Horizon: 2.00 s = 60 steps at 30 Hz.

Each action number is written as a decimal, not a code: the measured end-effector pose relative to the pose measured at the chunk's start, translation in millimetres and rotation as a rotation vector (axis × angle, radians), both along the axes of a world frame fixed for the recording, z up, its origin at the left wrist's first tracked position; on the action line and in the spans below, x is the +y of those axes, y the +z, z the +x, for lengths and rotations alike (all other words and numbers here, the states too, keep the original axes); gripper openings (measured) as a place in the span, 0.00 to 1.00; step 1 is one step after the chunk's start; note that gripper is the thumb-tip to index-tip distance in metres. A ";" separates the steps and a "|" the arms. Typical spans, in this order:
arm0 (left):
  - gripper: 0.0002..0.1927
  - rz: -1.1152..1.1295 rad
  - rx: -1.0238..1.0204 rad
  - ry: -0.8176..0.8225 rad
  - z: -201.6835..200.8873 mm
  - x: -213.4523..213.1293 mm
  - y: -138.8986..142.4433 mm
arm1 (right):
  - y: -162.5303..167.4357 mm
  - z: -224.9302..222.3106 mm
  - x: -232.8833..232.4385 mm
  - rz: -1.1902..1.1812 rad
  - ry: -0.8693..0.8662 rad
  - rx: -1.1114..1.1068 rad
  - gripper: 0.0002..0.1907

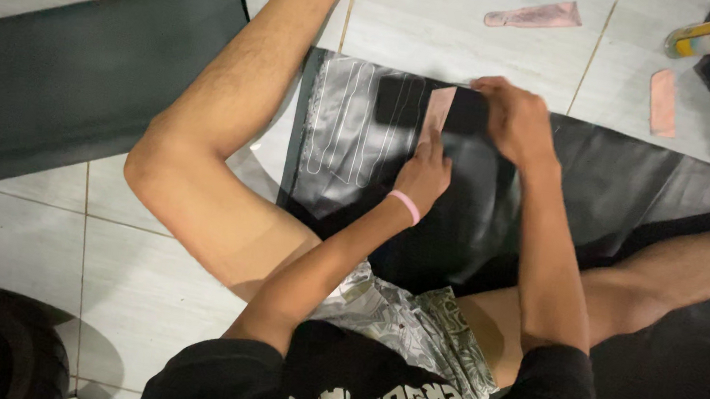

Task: The person sits on a tiled floor and uses a pink plastic squeegee to repeatedly rub and score a black rubber mat. The person moves the squeegee back and forth across the mat surface, creating visible white lines. The person adjusts their position slightly but remains seated on the floor throughout.

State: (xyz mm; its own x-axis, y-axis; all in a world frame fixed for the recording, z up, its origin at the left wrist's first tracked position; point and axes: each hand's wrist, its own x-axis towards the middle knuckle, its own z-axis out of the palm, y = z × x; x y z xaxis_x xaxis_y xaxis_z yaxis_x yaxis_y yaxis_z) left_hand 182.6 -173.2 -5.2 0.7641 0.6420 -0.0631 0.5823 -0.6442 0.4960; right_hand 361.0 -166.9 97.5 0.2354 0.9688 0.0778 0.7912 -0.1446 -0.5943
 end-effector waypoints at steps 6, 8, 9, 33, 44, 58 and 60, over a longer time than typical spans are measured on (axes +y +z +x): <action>0.14 0.370 0.168 -0.252 -13.7 17.7 6.1 | -8.5 -18.0 14.8 -0.089 0.004 0.056 0.10; 0.14 0.374 0.150 -0.258 -17.2 21.1 6.4 | -11.0 -18.6 17.0 -0.049 0.047 0.036 0.11; 0.13 0.377 0.139 -0.260 -18.1 22.5 6.2 | -10.9 -16.3 16.4 -0.031 0.082 0.002 0.13; 0.55 -0.043 0.034 -0.351 -53.1 74.6 36.8 | -7.8 -139.1 -130.4 0.092 0.103 0.080 0.13; 0.48 -0.011 0.057 -0.384 -53.9 76.5 39.7 | -2.9 -129.1 -126.1 0.070 -0.071 0.129 0.11; 0.46 -0.003 0.016 -0.390 -59.2 77.0 34.4 | -13.5 -124.6 -112.2 0.036 -0.166 0.244 0.08; 0.41 0.022 0.018 -0.397 -58.3 76.5 35.3 | -13.0 -121.8 -108.3 0.065 -0.150 0.251 0.10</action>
State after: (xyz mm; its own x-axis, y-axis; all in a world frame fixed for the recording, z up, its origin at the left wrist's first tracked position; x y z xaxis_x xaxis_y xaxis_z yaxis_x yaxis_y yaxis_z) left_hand 124.3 -96.7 30.1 0.9519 0.2986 -0.0680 0.2944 -0.8312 0.4716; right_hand 239.2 -275.2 84.5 0.3956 0.9165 0.0600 0.5910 -0.2041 -0.7804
